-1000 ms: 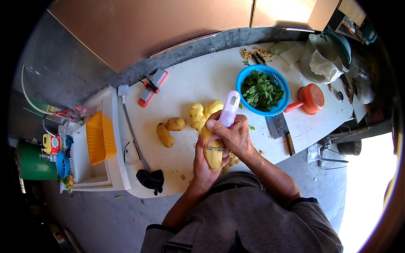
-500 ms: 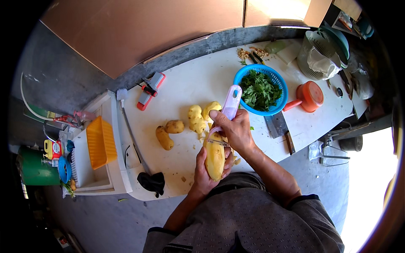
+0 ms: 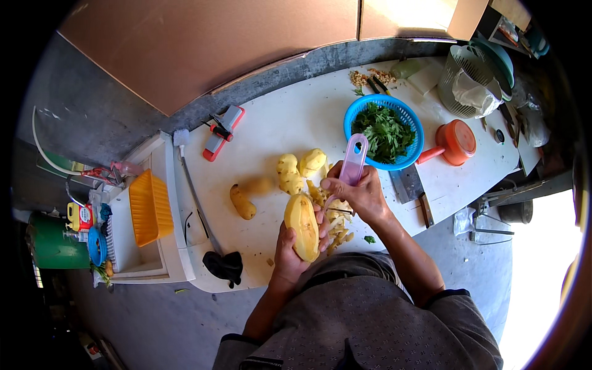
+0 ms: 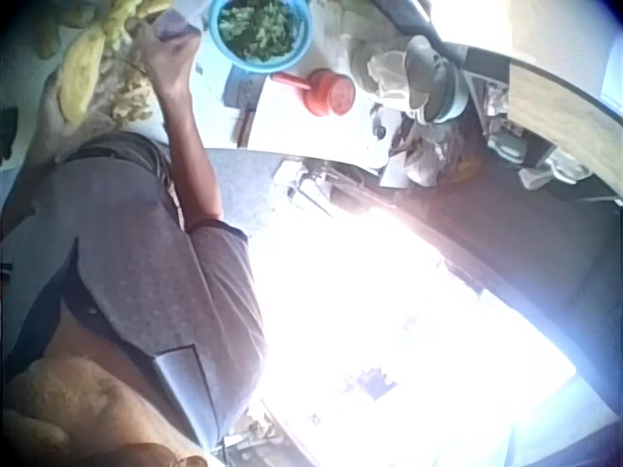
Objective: The person peels several potatoes using a pink vegetable peeler over a white countertop. Potato skins accumulate on the surface as the person rotates the potatoes to remove the skin. The person then walks away from the counter into a larger room.
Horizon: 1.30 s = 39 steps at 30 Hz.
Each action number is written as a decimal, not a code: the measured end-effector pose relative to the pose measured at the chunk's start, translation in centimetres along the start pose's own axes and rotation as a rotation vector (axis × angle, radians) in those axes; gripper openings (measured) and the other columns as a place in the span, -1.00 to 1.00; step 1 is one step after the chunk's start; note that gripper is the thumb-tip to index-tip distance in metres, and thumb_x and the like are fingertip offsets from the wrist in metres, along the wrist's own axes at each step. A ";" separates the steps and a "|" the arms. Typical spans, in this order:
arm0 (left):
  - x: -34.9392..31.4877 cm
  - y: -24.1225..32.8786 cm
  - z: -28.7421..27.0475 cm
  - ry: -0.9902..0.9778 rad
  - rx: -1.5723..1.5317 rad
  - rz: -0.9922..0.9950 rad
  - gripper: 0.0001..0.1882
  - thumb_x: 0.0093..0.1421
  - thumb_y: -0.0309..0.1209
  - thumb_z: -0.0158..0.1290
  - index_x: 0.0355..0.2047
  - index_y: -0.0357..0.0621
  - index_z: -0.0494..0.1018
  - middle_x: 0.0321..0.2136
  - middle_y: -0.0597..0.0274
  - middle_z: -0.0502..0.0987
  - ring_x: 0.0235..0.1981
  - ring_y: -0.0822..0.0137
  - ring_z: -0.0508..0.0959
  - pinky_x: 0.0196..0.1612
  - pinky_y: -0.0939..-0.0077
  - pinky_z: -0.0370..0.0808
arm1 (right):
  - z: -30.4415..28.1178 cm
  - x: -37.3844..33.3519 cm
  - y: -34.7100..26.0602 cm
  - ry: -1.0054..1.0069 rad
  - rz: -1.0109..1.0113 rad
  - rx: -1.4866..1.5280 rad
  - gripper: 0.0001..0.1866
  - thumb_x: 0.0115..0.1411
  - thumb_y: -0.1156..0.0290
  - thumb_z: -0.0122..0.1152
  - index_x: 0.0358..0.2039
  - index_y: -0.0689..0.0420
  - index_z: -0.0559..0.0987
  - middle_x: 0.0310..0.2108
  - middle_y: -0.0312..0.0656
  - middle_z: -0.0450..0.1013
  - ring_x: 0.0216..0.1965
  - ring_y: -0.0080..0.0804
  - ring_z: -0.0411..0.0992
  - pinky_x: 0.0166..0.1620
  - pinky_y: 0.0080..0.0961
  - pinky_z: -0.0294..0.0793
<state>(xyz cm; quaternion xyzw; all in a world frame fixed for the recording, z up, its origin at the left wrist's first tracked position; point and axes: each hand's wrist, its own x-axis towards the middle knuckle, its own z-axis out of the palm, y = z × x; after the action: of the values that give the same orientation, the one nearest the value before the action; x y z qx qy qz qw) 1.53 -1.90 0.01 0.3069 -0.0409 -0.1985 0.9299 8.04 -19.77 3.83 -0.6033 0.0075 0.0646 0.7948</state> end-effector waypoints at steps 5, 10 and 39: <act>0.2 0.1 0.2 0.172 0.195 0.134 -0.22 0.10 -0.06 0.27 0.16 -0.32 0.26 -0.08 0.10 0.43 -0.16 0.31 0.48 -0.14 0.43 0.48 | 0.9 -1.9 -1.9 -0.242 0.043 -0.154 -0.77 0.06 0.49 0.55 -0.37 0.28 0.61 -0.48 -0.29 0.54 -0.46 -0.61 0.51 -0.35 -0.60 0.53; -0.1 0.0 -1.3 0.136 0.250 0.131 -0.16 0.13 0.02 0.18 0.22 -0.40 0.26 -0.05 0.06 0.46 -0.11 0.28 0.49 -0.08 0.38 0.48 | 0.6 -1.7 -0.5 -0.219 -0.036 -0.163 -0.81 0.17 0.47 0.42 -0.35 0.34 0.62 -0.54 -0.25 0.57 -0.47 -0.64 0.52 -0.40 -0.59 0.53; 1.2 -1.7 -0.5 0.472 0.083 0.072 -0.49 0.50 -0.05 -0.30 0.18 -0.18 0.32 0.00 0.08 0.49 0.03 0.25 0.55 0.05 0.24 0.54 | 4.3 -2.3 0.8 -0.148 -0.133 -0.039 -0.74 0.24 0.36 0.42 -0.32 0.35 0.66 -0.48 -0.19 0.59 -0.46 -0.57 0.54 -0.41 -0.59 0.56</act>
<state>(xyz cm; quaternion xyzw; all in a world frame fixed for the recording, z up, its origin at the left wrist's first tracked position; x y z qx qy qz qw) 2.10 -3.33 -1.42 0.3809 0.1585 -0.0860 0.9068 5.36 -15.68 4.46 -0.6113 -0.0924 0.0562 0.7840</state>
